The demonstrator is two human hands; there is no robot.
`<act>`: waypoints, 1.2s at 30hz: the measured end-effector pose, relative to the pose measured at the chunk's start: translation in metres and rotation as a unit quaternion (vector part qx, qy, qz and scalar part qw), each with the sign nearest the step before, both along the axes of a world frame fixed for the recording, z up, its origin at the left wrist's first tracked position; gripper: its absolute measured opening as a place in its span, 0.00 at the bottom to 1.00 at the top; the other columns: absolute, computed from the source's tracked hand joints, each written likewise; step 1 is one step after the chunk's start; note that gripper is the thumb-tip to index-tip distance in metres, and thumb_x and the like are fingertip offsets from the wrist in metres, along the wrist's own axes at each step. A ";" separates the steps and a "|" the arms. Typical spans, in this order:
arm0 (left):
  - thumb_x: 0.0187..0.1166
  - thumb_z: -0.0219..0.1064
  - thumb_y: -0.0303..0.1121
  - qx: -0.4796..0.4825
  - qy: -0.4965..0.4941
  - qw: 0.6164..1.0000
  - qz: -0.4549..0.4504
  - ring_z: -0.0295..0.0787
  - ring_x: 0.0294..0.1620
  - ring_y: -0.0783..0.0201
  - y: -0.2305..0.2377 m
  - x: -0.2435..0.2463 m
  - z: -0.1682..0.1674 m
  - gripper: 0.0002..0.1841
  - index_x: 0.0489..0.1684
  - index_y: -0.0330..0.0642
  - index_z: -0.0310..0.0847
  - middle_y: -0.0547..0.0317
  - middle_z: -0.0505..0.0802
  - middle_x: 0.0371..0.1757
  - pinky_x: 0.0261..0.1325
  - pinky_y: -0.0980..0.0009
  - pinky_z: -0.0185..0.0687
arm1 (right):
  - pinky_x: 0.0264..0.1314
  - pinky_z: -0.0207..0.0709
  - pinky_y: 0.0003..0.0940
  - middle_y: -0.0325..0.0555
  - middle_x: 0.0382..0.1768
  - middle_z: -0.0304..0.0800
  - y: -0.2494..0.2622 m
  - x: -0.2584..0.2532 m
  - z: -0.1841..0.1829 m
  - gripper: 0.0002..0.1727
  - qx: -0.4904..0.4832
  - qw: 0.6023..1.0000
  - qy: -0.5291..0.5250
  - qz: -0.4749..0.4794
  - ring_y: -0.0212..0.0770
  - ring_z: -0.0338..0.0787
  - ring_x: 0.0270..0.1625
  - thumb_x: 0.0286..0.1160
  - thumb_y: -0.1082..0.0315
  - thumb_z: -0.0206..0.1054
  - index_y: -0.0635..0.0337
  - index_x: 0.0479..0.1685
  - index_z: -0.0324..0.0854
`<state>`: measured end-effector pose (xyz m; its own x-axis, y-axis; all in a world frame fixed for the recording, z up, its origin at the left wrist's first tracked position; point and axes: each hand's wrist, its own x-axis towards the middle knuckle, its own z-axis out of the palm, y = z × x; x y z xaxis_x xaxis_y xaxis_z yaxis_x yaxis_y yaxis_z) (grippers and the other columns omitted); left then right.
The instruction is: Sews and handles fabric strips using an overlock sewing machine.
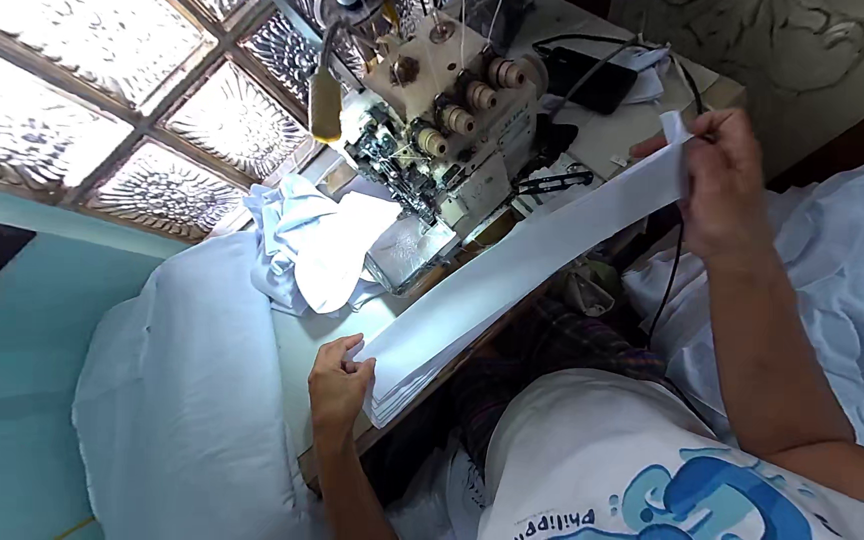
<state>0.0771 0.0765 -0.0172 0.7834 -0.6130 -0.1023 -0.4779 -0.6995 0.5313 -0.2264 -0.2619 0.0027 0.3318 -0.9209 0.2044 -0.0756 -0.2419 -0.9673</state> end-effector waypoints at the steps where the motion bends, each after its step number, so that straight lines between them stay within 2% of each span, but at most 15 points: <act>1: 0.72 0.70 0.19 -0.002 0.005 1.000 -0.003 0.81 0.33 0.64 0.000 0.001 -0.002 0.20 0.64 0.31 0.85 0.37 0.83 0.65 0.36 0.68 0.79 | 0.53 0.85 0.24 0.33 0.48 0.90 0.005 0.000 0.010 0.10 0.012 0.998 -0.056 0.025 0.24 0.91 0.49 0.90 0.70 0.39 0.56 0.58 0.63; 5: 0.70 0.71 0.20 -0.033 -0.006 0.999 -0.011 0.84 0.36 0.65 0.004 0.003 -0.009 0.09 0.46 0.27 0.88 0.36 0.85 0.64 0.39 0.70 0.82 | 0.56 0.83 0.22 0.23 0.44 0.81 0.019 0.001 0.033 0.09 -0.120 0.978 -0.168 0.019 0.21 0.85 0.47 0.88 0.73 0.46 0.53 0.55 0.70; 8: 0.68 0.74 0.21 -0.096 -0.013 0.995 0.016 0.84 0.35 0.69 0.011 0.001 -0.018 0.06 0.37 0.24 0.86 0.37 0.87 0.57 0.38 0.76 0.82 | 0.56 0.81 0.21 0.22 0.44 0.79 0.020 0.004 0.040 0.06 -0.194 0.969 -0.153 0.000 0.19 0.83 0.47 0.86 0.72 0.53 0.54 0.54 0.70; 11: 0.72 0.69 0.21 -0.210 0.064 0.975 0.023 0.88 0.35 0.76 0.026 0.001 -0.022 0.04 0.36 0.27 0.84 0.49 0.87 0.51 0.38 0.80 0.88 | 0.55 0.81 0.21 0.30 0.47 0.77 0.020 0.010 0.038 0.14 -0.153 0.986 -0.061 0.020 0.20 0.82 0.46 0.79 0.70 0.65 0.60 0.58 0.67; 13: 0.78 0.61 0.24 -0.284 0.123 0.951 -0.009 0.91 0.46 0.74 0.045 0.007 -0.019 0.05 0.38 0.36 0.85 0.60 0.90 0.54 0.48 0.75 0.91 | 0.53 0.83 0.24 0.40 0.49 0.79 0.017 0.016 0.029 0.23 -0.104 0.994 0.012 0.028 0.24 0.84 0.46 0.73 0.69 0.71 0.66 0.62 0.66; 15: 0.84 0.57 0.28 -0.345 0.145 0.927 -0.018 0.91 0.53 0.74 0.067 0.011 -0.010 0.10 0.42 0.49 0.87 0.72 0.94 0.52 0.56 0.71 0.89 | 0.52 0.84 0.32 0.50 0.48 0.82 0.017 0.024 0.017 0.28 -0.072 0.992 0.098 0.042 0.33 0.86 0.45 0.71 0.69 0.75 0.71 0.66 0.67; 17: 0.88 0.52 0.28 -0.386 0.128 0.913 0.037 0.91 0.48 0.77 0.088 0.011 0.007 0.14 0.43 0.55 0.85 0.80 0.95 0.44 0.56 0.73 0.88 | 0.50 0.84 0.44 0.58 0.45 0.86 0.025 0.036 0.008 0.29 -0.033 0.982 0.167 0.087 0.44 0.88 0.43 0.71 0.70 0.76 0.71 0.68 0.70; 20: 0.90 0.47 0.26 -0.429 0.054 0.889 0.147 0.90 0.41 0.82 0.121 0.017 0.040 0.13 0.44 0.52 0.78 0.83 0.92 0.37 0.48 0.79 0.89 | 0.49 0.86 0.51 0.59 0.44 0.90 0.049 0.060 -0.002 0.23 0.015 0.958 0.210 0.196 0.50 0.92 0.42 0.73 0.73 0.74 0.69 0.65 0.75; 23: 0.88 0.50 0.25 -0.476 -0.027 0.868 0.138 0.89 0.41 0.78 0.144 0.030 0.066 0.10 0.46 0.47 0.77 0.76 0.89 0.37 0.52 0.76 0.87 | 0.47 0.88 0.49 0.56 0.44 0.91 0.078 0.089 -0.015 0.18 0.018 0.941 0.194 0.278 0.49 0.94 0.41 0.72 0.76 0.73 0.67 0.59 0.78; 26: 0.83 0.56 0.26 -0.494 -0.043 0.866 0.064 0.88 0.42 0.78 0.121 0.021 0.080 0.08 0.46 0.51 0.78 0.77 0.89 0.39 0.52 0.77 0.86 | 0.44 0.85 0.50 0.56 0.40 0.91 0.095 0.108 -0.028 0.10 -0.042 0.939 0.187 0.286 0.49 0.92 0.37 0.72 0.76 0.72 0.68 0.49 0.82; 30: 0.80 0.70 0.37 -0.442 0.069 0.888 -0.106 0.87 0.37 0.88 0.026 -0.030 0.070 0.09 0.45 0.71 0.91 0.91 0.93 0.41 0.38 0.88 0.84 | 0.39 0.81 0.43 0.51 0.36 0.88 0.103 0.103 -0.034 0.06 -0.160 0.937 0.141 0.276 0.46 0.87 0.35 0.70 0.83 0.68 0.65 0.37 0.87; 31: 0.80 0.70 0.37 -0.415 0.112 0.887 -0.169 0.89 0.40 0.87 0.002 -0.040 0.062 0.09 0.49 0.69 0.91 0.89 0.94 0.45 0.42 0.85 0.86 | 0.41 0.82 0.41 0.51 0.37 0.89 0.103 0.100 -0.034 0.07 -0.177 0.936 0.131 0.273 0.45 0.88 0.37 0.70 0.83 0.68 0.64 0.37 0.89; 33: 0.75 0.67 0.24 -0.353 0.162 0.893 -0.229 0.90 0.41 0.81 -0.037 -0.056 0.045 0.12 0.51 0.49 0.89 0.76 0.94 0.48 0.46 0.78 0.90 | 0.45 0.86 0.37 0.50 0.43 0.91 0.106 0.094 -0.031 0.08 -0.202 0.934 0.118 0.270 0.42 0.91 0.41 0.72 0.81 0.68 0.63 0.39 0.92; 34: 0.72 0.64 0.18 -0.323 0.167 0.900 -0.242 0.89 0.38 0.80 -0.053 -0.062 0.039 0.13 0.51 0.37 0.87 0.69 0.93 0.46 0.45 0.78 0.89 | 0.46 0.86 0.35 0.51 0.46 0.93 0.108 0.092 -0.030 0.09 -0.212 0.934 0.112 0.264 0.42 0.92 0.43 0.72 0.81 0.68 0.62 0.41 0.93; 36: 0.70 0.63 0.14 -0.286 0.166 0.912 -0.244 0.86 0.33 0.80 -0.077 -0.070 0.032 0.13 0.51 0.30 0.85 0.62 0.92 0.42 0.40 0.82 0.85 | 0.48 0.87 0.34 0.52 0.49 0.94 0.111 0.090 -0.026 0.11 -0.229 0.934 0.103 0.254 0.42 0.94 0.46 0.73 0.81 0.67 0.62 0.45 0.94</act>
